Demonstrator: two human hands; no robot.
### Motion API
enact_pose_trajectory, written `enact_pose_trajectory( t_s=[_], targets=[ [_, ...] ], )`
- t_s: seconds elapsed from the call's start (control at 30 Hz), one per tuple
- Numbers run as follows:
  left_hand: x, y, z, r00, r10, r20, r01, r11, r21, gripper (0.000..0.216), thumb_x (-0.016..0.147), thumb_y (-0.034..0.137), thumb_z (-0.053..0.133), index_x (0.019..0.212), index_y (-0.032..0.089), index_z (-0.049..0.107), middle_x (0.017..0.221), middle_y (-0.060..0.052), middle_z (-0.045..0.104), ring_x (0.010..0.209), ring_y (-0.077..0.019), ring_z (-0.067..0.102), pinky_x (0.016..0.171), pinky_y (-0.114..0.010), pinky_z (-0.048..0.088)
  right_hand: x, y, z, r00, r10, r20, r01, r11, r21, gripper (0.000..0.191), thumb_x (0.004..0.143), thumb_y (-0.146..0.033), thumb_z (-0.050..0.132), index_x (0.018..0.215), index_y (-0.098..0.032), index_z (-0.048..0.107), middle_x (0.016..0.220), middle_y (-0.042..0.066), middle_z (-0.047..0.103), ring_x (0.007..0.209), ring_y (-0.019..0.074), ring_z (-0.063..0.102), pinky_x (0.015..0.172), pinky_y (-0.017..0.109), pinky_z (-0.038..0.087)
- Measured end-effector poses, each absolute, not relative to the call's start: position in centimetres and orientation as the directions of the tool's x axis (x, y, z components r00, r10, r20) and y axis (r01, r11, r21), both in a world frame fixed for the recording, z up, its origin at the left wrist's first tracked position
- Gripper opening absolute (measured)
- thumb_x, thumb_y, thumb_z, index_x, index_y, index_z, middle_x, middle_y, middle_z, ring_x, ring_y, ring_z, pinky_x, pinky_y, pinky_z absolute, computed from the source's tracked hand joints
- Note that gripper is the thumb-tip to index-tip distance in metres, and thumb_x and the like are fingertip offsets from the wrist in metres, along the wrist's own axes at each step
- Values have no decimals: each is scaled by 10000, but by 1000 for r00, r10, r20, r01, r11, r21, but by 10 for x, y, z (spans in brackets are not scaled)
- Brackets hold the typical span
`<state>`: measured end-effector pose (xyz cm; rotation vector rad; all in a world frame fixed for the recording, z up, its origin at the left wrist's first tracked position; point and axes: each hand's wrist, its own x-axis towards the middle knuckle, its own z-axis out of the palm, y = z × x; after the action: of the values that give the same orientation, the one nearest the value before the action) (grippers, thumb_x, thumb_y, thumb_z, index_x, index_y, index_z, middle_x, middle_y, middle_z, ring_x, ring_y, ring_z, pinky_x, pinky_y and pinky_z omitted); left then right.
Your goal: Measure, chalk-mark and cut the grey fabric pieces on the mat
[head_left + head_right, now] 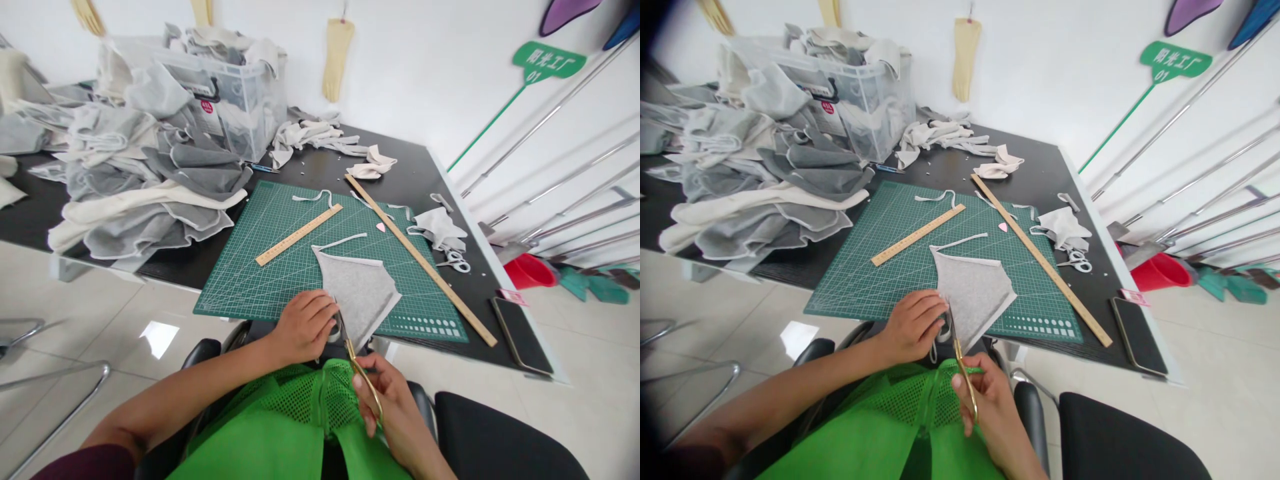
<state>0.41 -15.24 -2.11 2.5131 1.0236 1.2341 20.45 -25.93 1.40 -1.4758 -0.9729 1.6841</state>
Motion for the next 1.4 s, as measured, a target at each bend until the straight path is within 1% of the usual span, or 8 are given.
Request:
enact_pose_trajectory(
  t_s=[0.1,0.27,0.4,0.57,0.83,1.0,1.2,1.4],
  targets=[
    [8,-153,-25,475,687,550,638,-699,323,338,925,227,542,1240,132,620,1204,-139,681,1192,-284,604,1053,-475,494,208,-265,11,-169,854,-493,-16,-502,-865,477,810,-574,743,1022,-195,545,516,-107,482,331,49,370,364,174,260],
    [6,-154,-39,516,617,595,657,-730,187,363,931,251,549,1247,89,627,1257,-160,669,1229,-304,593,1106,-474,451,209,-261,5,-200,849,-489,-42,-506,-862,451,821,-548,744,1011,-200,529,516,-111,480,333,44,367,364,168,251],
    [0,-157,-38,486,687,541,722,-664,195,404,935,310,565,1269,92,629,1281,-156,660,1271,-328,561,1130,-506,418,203,-257,2,-213,851,-480,-56,-502,-863,455,830,-560,728,1012,-206,508,486,-114,479,326,49,358,362,168,248],
    [-9,-160,-31,452,763,463,776,-592,217,524,952,409,542,1382,110,565,1404,-140,592,1349,-368,483,1154,-568,356,191,-255,0,-201,873,-444,-94,-469,-878,410,882,-561,671,1007,-207,509,460,-109,485,334,45,349,383,166,260],
    [-11,-158,-39,462,749,474,778,-599,189,540,966,440,512,1396,117,560,1427,-130,579,1380,-362,458,1179,-554,315,181,-244,-1,-198,896,-397,-119,-423,-898,370,910,-547,645,984,-211,506,471,-116,476,340,40,356,379,160,265],
    [-11,-160,-39,464,776,426,804,-571,164,531,985,427,470,1406,113,553,1465,-112,548,1413,-345,420,1200,-546,293,176,-238,-3,-189,899,-395,-89,-417,-905,378,896,-555,657,984,-224,497,494,-114,486,363,51,387,384,162,316],
    [-12,-160,-39,473,771,427,804,-576,150,517,978,415,479,1397,125,569,1462,-114,550,1413,-336,425,1197,-544,305,171,-233,-6,-179,912,-369,-97,-390,-916,344,916,-538,639,977,-232,494,525,-110,485,384,51,390,396,167,339],
    [-12,-160,-38,485,774,407,802,-579,145,517,985,410,467,1399,115,563,1474,-108,539,1425,-342,406,1200,-544,302,167,-227,-4,-178,914,-365,-82,-384,-920,345,919,-529,642,987,-222,500,518,-120,441,389,50,372,387,167,312]
  ],
)
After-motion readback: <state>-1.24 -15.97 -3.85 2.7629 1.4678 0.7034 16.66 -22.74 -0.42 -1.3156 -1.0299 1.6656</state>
